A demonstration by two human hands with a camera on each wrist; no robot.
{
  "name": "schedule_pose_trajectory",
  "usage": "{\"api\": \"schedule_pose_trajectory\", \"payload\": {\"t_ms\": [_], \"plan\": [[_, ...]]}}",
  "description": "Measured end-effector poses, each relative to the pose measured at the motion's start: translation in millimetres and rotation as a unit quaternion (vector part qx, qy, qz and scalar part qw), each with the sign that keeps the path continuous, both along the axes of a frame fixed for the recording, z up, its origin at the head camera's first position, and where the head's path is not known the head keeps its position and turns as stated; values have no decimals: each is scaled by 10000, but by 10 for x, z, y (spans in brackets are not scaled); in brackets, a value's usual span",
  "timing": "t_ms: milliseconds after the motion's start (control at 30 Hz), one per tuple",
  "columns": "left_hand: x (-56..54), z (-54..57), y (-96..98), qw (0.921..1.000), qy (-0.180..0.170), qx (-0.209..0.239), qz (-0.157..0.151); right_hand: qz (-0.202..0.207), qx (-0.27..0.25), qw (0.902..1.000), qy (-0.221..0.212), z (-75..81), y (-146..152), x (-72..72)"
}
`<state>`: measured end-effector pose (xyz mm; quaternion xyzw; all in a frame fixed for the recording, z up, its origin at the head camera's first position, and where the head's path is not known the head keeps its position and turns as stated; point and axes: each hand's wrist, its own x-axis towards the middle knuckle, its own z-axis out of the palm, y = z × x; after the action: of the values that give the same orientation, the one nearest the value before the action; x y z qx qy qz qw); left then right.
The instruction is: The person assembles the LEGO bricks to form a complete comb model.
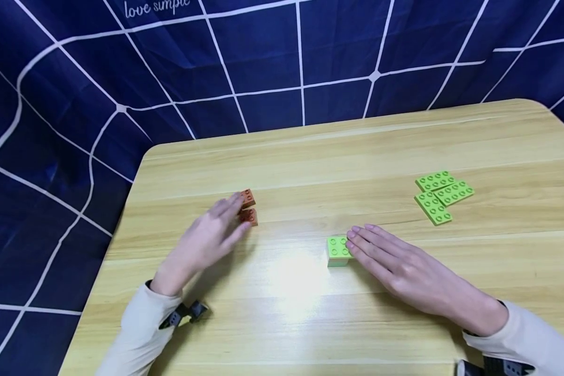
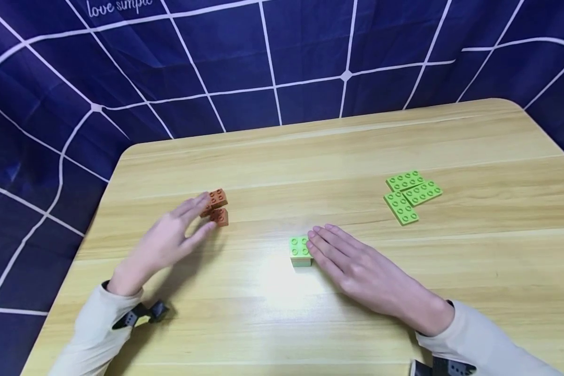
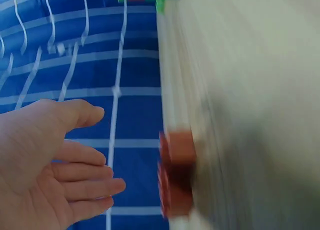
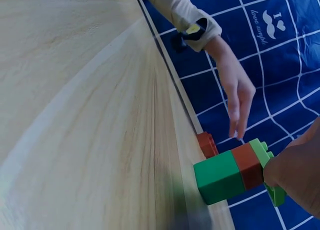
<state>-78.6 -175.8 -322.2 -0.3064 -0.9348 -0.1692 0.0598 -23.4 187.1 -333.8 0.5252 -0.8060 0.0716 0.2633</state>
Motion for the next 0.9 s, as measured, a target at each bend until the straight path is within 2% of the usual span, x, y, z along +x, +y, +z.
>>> {"api": "schedule_pose_trajectory", "payload": {"t_ms": [167, 300, 467, 700, 900], "plan": [[-212, -96, -219, 9978, -310, -100, 585, 8, -1, 10000, -46, 4, -3, -3], [-281, -172, -287, 9948, -588, -235, 802, -18, 41, 10000, -66, 10, 2, 0], [-307, -229, -265, 9939, -724, -186, 809, -46, 79, 9999, -86, 15, 11, 8], [-346, -274, -233, 9964, -522, 11, 664, -75, 87, 9999, -76, 14, 14, 8], [-353, -282, -209, 9957, -535, -34, 759, -83, 92, 9999, -54, 16, 16, 8]]}}
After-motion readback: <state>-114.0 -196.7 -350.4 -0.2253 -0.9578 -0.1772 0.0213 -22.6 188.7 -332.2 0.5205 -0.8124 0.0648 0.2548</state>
